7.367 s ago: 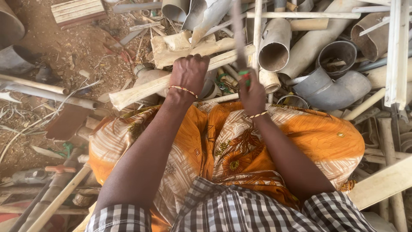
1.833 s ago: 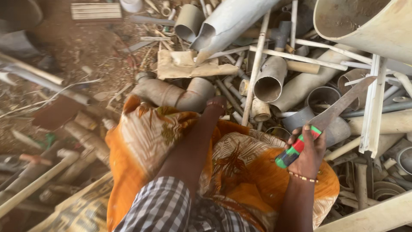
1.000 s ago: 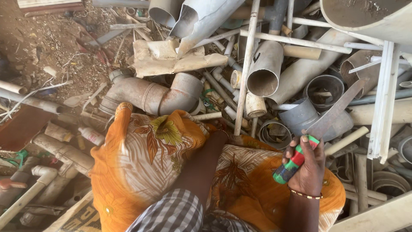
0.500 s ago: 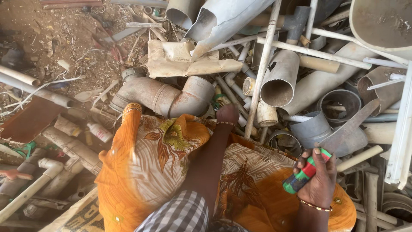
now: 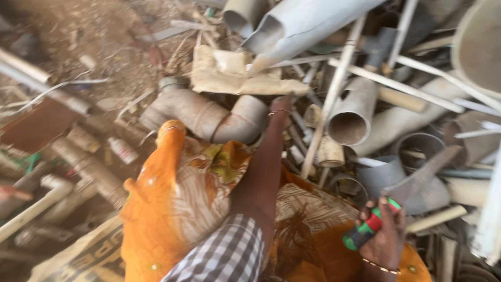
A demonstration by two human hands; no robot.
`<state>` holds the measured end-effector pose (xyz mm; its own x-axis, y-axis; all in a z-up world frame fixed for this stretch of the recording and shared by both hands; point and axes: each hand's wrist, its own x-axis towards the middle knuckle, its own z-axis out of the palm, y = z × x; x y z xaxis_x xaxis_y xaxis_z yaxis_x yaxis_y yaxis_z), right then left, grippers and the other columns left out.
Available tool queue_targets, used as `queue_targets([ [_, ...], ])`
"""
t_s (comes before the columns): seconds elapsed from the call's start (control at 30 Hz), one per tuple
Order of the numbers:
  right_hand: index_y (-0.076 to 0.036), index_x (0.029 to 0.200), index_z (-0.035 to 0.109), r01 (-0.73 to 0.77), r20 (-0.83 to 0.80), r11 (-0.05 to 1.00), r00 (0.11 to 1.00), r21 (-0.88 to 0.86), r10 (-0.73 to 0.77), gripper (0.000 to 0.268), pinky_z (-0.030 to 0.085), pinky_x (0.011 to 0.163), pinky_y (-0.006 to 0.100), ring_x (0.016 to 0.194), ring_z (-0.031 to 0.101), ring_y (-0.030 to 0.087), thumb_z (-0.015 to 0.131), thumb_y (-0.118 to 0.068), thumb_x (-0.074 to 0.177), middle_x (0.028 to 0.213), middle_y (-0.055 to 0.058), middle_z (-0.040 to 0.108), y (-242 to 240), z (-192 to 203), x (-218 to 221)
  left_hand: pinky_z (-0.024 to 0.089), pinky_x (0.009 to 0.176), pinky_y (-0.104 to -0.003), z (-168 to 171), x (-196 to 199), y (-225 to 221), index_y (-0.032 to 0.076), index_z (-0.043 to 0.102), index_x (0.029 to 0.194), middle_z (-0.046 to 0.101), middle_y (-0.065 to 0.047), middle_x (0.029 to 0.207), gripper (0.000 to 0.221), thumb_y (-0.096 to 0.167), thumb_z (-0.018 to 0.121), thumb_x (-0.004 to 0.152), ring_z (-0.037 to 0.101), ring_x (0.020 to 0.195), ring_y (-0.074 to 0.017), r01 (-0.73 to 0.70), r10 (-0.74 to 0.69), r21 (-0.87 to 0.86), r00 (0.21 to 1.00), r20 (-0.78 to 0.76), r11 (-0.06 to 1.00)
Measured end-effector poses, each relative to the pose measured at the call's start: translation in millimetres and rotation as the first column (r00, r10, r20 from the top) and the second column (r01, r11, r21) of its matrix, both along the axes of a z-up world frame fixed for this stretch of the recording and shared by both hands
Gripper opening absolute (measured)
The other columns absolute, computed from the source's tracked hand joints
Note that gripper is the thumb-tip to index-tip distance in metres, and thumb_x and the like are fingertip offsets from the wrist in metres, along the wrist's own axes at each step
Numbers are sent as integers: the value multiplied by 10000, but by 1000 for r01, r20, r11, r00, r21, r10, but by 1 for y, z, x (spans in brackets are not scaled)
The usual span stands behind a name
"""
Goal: The person sits on the ground and uses a knife to scrape the inner and outer edges of a short white plastic pipe segment, turning the pipe by hand to reach all sides.
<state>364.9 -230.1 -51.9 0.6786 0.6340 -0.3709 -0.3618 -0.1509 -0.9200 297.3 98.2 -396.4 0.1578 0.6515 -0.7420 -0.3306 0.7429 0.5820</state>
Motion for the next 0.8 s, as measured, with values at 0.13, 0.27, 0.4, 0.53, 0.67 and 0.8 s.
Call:
queue_targets([
  [0.13,-96,1202,518,-13,15,999,1000,33,13,195,486,620,313,766,580,165,647,-187,1086,961,71,619,1,1,1,500,1052,-450,66,-25,-42,128,716,1138,643,-109,1255,338,272,757,835,578,1250,-292,735,51,206,227,-973,647],
  [0.27,-82,1139,506,-27,-8,996,1000,82,28,176,489,639,317,790,582,166,653,-174,1108,984,75,617,-2,4,-1,361,1139,-516,111,-65,-46,142,647,1231,512,-110,1380,499,201,746,746,455,1348,-325,859,289,63,-100,-952,507],
  [0.4,-86,1257,537,-4,-41,992,999,127,10,228,495,620,312,762,585,167,647,-177,1080,965,64,621,-2,11,-4,373,1138,-506,159,-70,-51,83,590,1342,483,-133,1417,512,246,737,880,441,1387,-345,827,139,329,299,-944,456],
  [0.53,-105,1252,538,26,-61,992,998,127,-18,251,494,573,301,711,587,155,645,-173,1035,915,57,621,-4,18,-12,445,1046,-477,191,-23,-59,63,549,1351,516,-155,1346,642,260,771,782,522,1254,-339,890,-90,394,423,-902,229],
  [0.67,-121,1220,528,32,-37,998,999,61,-30,243,486,522,284,659,589,140,628,-194,1012,881,47,626,-1,19,-25,569,851,-428,159,52,-42,42,554,1370,655,-154,1189,514,187,672,892,673,1064,-321,932,4,326,329,-944,161],
  [0.8,-102,1200,550,-2,15,997,1000,82,1,216,493,494,277,636,595,142,617,-182,1010,870,50,633,11,17,-27,614,853,-378,105,91,-20,127,679,1169,746,-109,1094,188,129,543,1039,741,1016,-263,994,47,111,110,-993,3],
])
